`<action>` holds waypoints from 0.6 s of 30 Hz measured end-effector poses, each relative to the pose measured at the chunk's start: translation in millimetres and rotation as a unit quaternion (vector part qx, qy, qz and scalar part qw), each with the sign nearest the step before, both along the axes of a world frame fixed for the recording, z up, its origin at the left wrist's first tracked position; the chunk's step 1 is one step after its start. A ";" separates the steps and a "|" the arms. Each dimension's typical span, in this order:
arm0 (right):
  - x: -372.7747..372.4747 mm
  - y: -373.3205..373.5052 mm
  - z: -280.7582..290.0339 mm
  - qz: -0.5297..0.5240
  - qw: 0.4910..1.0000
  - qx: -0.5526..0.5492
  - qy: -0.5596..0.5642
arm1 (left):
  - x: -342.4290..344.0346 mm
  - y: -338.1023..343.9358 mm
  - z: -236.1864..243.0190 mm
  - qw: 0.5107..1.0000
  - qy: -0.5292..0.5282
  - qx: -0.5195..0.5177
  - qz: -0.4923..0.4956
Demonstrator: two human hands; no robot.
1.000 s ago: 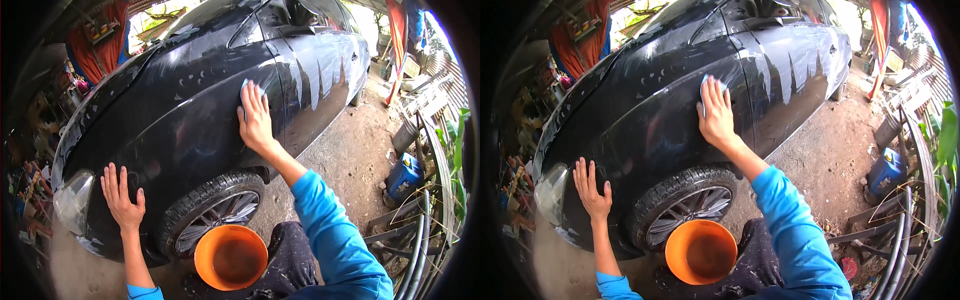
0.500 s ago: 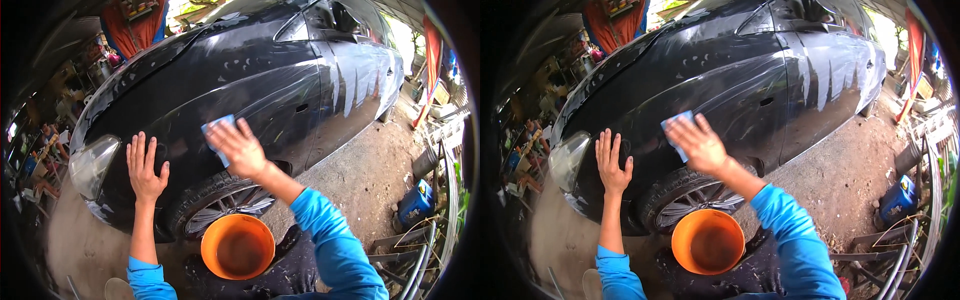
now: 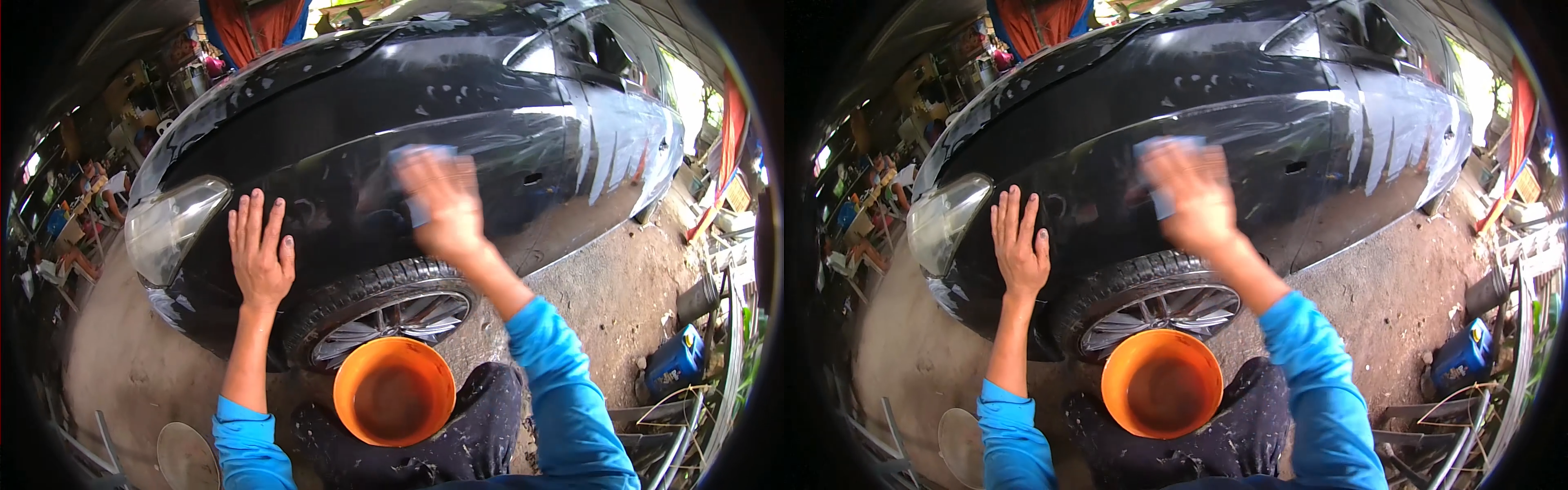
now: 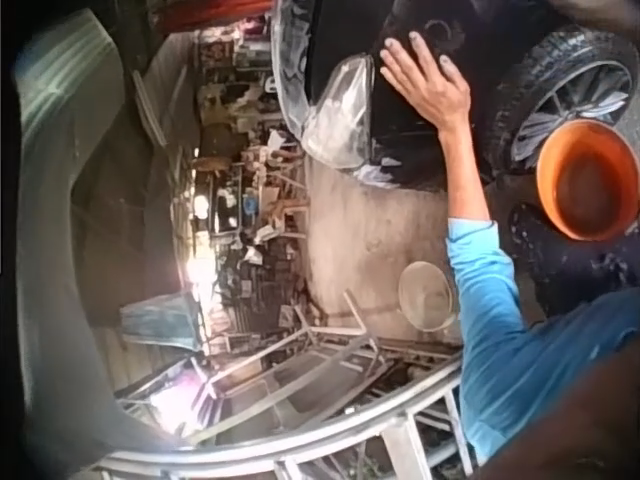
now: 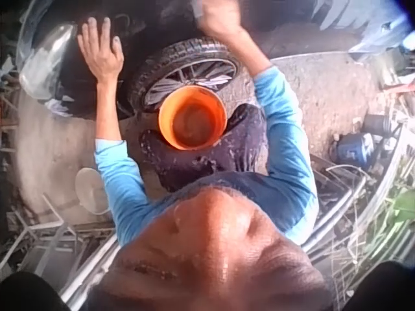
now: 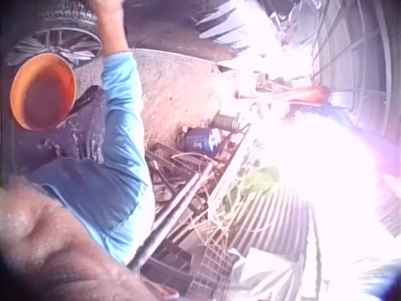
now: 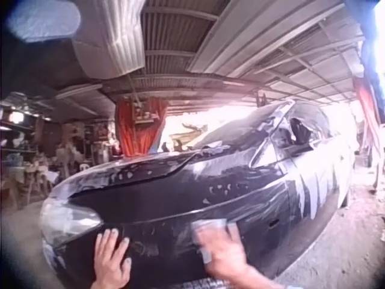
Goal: Sanding the front fender of a car with wet sandpaper and wiping it clean with a cloth.
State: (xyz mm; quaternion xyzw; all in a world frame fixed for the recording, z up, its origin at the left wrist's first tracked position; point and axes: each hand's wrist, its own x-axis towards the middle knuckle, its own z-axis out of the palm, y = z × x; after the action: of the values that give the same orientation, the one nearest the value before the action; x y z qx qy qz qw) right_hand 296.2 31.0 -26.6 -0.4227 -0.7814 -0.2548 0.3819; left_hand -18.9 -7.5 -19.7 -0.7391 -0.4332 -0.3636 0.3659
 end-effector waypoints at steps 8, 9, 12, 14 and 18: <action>-170.0 -35.4 14.5 0.199 0.977 0.010 0.077 | -3.7 -3.1 -7.3 0.990 -0.094 0.022 -0.101; -172.7 -37.6 16.1 0.204 0.976 0.007 0.078 | -9.5 -6.2 -4.7 0.967 -0.197 -0.001 -0.161; -161.0 -35.6 8.0 0.349 0.912 -0.114 0.182 | -4.5 -25.3 -24.8 0.916 -0.316 -0.079 -0.236; -141.7 -69.0 6.6 0.460 0.770 -0.317 0.307 | 14.0 -62.5 -30.4 0.832 -0.427 -0.106 -0.339; -94.6 -119.9 -69.8 0.421 0.605 -0.557 0.382 | 33.7 -125.4 -103.8 0.625 -0.594 -0.368 -0.347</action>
State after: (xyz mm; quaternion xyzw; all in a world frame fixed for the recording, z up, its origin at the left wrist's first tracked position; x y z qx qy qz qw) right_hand 201.6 -88.8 -96.4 -0.2367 -0.6471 0.6031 0.4020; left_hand 14.8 -132.9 -123.4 -0.5312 -0.3656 -0.6338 -0.4272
